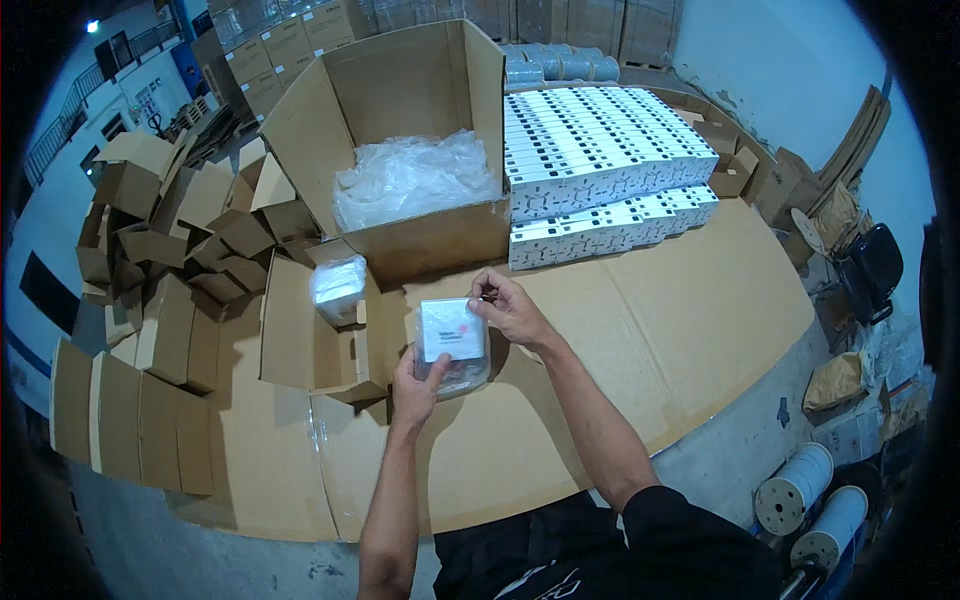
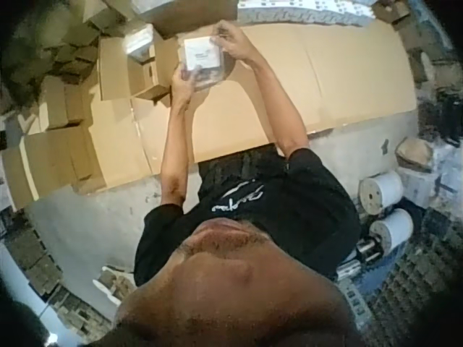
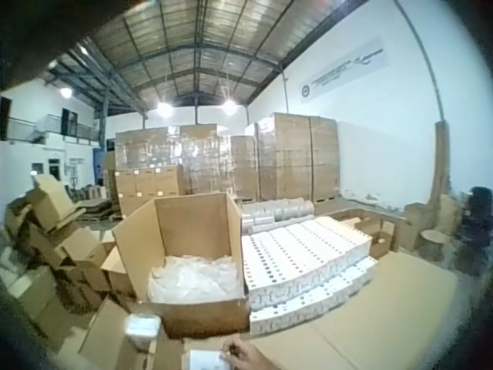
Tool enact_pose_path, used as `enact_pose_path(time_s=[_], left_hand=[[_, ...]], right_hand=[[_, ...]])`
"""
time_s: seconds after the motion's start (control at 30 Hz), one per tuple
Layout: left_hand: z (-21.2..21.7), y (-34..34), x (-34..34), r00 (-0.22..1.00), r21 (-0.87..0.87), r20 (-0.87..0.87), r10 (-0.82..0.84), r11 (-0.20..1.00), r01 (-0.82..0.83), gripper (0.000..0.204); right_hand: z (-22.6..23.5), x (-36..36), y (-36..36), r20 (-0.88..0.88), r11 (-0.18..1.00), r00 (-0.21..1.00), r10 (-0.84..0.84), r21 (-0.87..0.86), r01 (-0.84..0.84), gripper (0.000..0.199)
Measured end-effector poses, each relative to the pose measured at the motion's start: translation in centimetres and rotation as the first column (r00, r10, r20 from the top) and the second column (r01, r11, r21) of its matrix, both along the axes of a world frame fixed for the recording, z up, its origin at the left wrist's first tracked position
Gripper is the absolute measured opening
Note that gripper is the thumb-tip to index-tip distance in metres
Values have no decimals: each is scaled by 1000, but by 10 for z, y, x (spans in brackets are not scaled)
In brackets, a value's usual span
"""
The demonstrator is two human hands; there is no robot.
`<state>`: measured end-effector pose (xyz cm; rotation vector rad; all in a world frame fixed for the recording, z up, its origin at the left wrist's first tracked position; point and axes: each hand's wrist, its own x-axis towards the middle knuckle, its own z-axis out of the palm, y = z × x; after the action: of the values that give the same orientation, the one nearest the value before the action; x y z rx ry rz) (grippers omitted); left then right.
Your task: Packing small product boxes into larger shipping boxes and plastic bags.
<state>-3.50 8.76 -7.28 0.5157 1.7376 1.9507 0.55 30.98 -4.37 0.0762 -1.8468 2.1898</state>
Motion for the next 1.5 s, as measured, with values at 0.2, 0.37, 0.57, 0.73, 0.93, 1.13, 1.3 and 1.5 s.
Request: enact_pose_path(time_s=[0.2, 0.37, 0.57, 0.73, 0.93, 1.13, 1.3, 1.5], left_hand=[[-10, 27, -22, 989, 113, -3, 148, 983, -147, 31], [-19, 37, -43, 993, 242, 86, 75, 966, -94, 31], [-10, 36, -46, 994, 127, -74, 76, 990, -66, 30], [0, 37, -40, 979, 75, -157, 133, 990, -123, 26], [6, 33, -39, 966, 164, -149, 213, 968, -188, 28], [5, 27, -39, 969, 158, -63, 240, 961, -228, 24], [18, 34, -34, 952, 272, -202, 231, 947, -172, 29], [10, 32, -38, 967, 275, -158, 197, 950, -149, 35]], right_hand=[[-9, -6, -13, 17, 971, 977, -214, -104, 215, 29], [-26, -6, -20, 161, 979, 966, -203, 39, 199, 25], [-25, -6, -20, 138, 965, 956, -261, -1, 263, 21], [-27, -9, -25, 87, 956, 958, -273, -85, 281, 21], [-20, -7, -29, 81, 946, 945, -317, -46, 321, 25], [-13, -4, -33, -3, 946, 947, -322, -30, 322, 25], [-2, 2, -29, 23, 969, 969, -247, 12, 247, 25], [6, 12, -12, 98, 985, 987, -131, 122, 119, 20]])
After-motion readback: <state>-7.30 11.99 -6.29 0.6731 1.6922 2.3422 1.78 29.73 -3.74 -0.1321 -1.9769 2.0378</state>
